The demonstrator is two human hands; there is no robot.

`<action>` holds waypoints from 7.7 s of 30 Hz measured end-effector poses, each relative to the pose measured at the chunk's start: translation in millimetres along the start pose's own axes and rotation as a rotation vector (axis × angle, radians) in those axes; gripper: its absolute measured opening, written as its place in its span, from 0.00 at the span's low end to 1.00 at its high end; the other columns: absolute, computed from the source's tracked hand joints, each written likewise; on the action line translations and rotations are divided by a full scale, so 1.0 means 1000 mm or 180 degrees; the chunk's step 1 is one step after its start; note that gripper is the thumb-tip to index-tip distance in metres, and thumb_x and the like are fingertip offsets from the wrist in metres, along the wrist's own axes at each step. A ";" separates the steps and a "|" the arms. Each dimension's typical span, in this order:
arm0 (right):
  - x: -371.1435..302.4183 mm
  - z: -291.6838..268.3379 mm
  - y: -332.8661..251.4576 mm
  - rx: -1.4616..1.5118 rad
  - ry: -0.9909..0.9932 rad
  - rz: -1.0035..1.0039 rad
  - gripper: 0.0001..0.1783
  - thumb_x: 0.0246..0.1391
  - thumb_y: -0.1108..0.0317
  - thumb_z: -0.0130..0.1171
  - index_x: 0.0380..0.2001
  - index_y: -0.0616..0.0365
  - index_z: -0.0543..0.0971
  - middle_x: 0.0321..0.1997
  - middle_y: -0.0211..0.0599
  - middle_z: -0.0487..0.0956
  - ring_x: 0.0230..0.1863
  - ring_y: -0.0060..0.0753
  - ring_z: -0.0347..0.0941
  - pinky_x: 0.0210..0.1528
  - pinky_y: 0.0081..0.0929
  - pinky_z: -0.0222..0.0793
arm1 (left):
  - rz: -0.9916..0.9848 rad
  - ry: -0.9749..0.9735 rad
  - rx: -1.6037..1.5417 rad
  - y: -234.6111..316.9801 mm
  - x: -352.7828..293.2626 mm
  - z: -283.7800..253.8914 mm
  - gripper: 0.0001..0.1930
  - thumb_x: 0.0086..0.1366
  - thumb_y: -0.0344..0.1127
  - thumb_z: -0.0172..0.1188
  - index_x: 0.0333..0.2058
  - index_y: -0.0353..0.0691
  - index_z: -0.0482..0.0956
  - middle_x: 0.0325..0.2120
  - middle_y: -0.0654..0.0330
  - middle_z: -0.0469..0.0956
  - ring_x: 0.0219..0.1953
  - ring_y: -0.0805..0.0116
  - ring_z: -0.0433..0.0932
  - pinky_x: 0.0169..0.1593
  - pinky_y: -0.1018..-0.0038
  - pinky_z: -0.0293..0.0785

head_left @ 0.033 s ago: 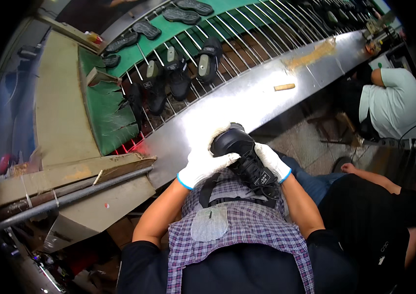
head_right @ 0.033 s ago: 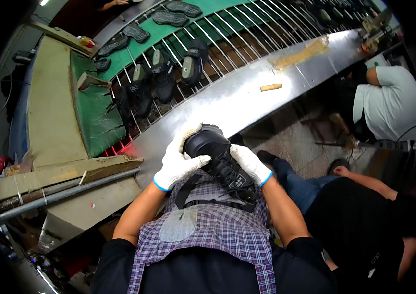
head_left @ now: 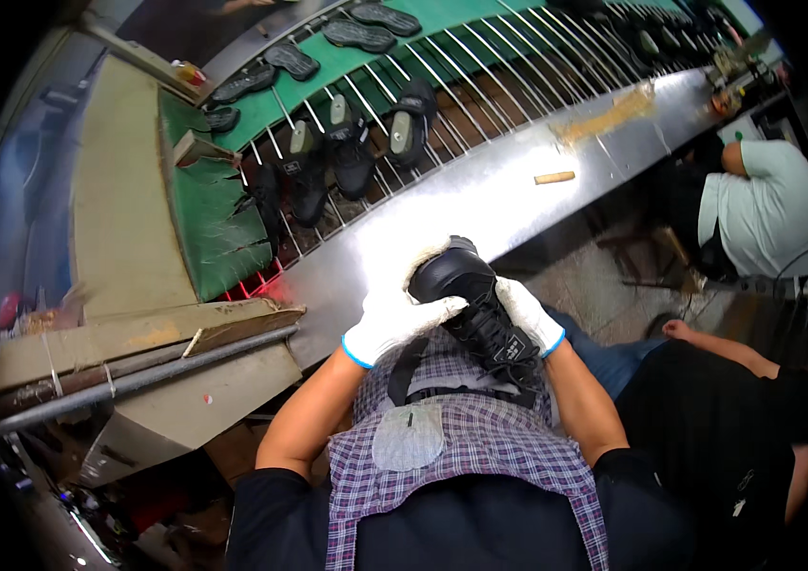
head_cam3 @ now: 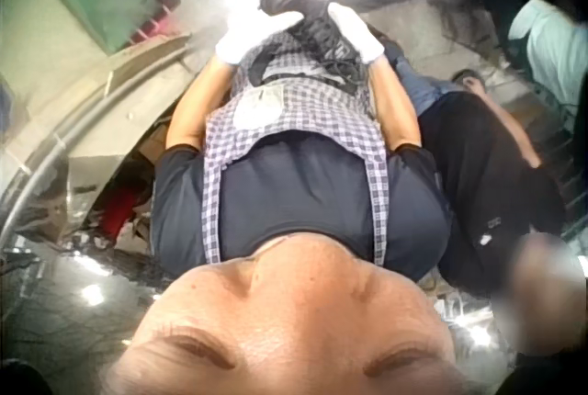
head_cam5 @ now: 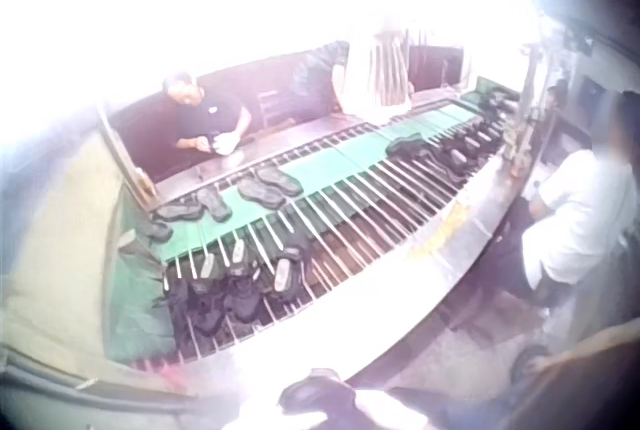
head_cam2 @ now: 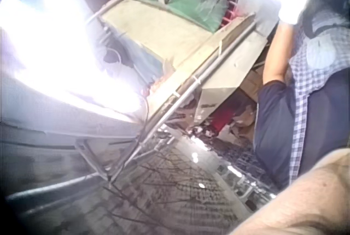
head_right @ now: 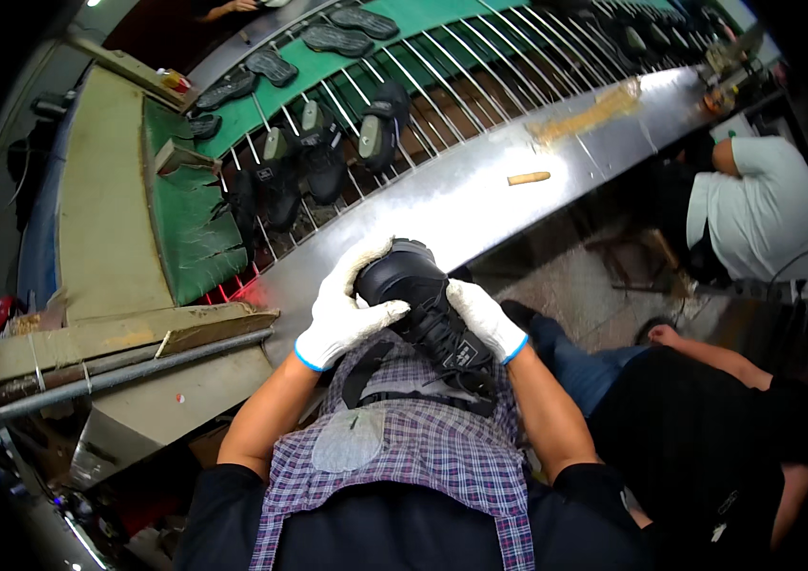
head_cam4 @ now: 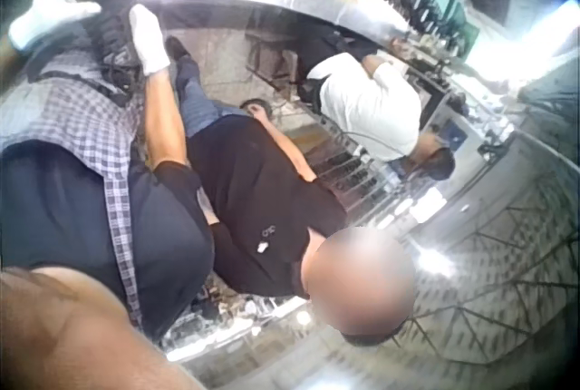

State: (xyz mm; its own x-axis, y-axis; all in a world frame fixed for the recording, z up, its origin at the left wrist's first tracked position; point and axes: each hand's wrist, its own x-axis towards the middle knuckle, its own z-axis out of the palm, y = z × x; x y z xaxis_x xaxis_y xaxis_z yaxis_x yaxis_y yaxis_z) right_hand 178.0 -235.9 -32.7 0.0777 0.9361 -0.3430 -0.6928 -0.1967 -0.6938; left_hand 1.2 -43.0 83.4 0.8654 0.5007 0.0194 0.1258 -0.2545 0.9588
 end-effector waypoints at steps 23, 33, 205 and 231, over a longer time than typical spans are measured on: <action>0.094 0.228 -0.251 -0.4904 -0.1206 -0.1890 0.38 0.54 0.55 0.74 0.66 0.56 0.75 0.63 0.47 0.80 0.64 0.43 0.78 0.66 0.37 0.73 | 0.0404 0.0737 -0.2558 0.057 0.004 -0.106 0.43 0.64 0.40 0.70 0.72 0.39 0.57 0.66 0.54 0.67 0.70 0.61 0.66 0.73 0.63 0.63; 0.117 0.260 -0.295 -0.5859 -0.1789 -0.0900 0.34 0.51 0.44 0.75 0.54 0.54 0.81 0.48 0.45 0.85 0.49 0.45 0.83 0.55 0.36 0.77 | 0.0510 0.1370 0.0166 -0.014 -0.046 -0.042 0.51 0.56 0.28 0.71 0.76 0.40 0.53 0.68 0.42 0.69 0.65 0.44 0.75 0.69 0.59 0.73; 0.065 0.272 -0.217 -0.3522 -0.0393 -0.2368 0.52 0.49 0.44 0.75 0.73 0.56 0.66 0.68 0.56 0.75 0.61 0.57 0.80 0.65 0.41 0.76 | -0.1313 0.0898 -0.3766 -0.115 -0.065 -0.101 0.30 0.80 0.52 0.47 0.70 0.37 0.67 0.61 0.52 0.78 0.60 0.60 0.79 0.64 0.62 0.77; 0.136 0.043 0.038 -0.3361 0.0129 -0.0289 0.52 0.54 0.58 0.70 0.76 0.64 0.57 0.69 0.63 0.71 0.67 0.56 0.72 0.70 0.42 0.68 | -0.0975 0.0017 0.2694 -0.021 0.023 -0.108 0.54 0.48 0.57 0.81 0.69 0.42 0.63 0.57 0.43 0.76 0.51 0.40 0.83 0.52 0.55 0.82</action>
State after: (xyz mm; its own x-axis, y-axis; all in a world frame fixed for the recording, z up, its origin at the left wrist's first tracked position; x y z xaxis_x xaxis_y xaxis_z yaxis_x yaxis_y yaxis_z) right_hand 131.8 -103.9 -78.3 0.1352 0.9535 -0.2695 0.2897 -0.2982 -0.9095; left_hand -34.4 63.3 94.8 0.7332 0.6501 -0.1995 0.6676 -0.6325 0.3928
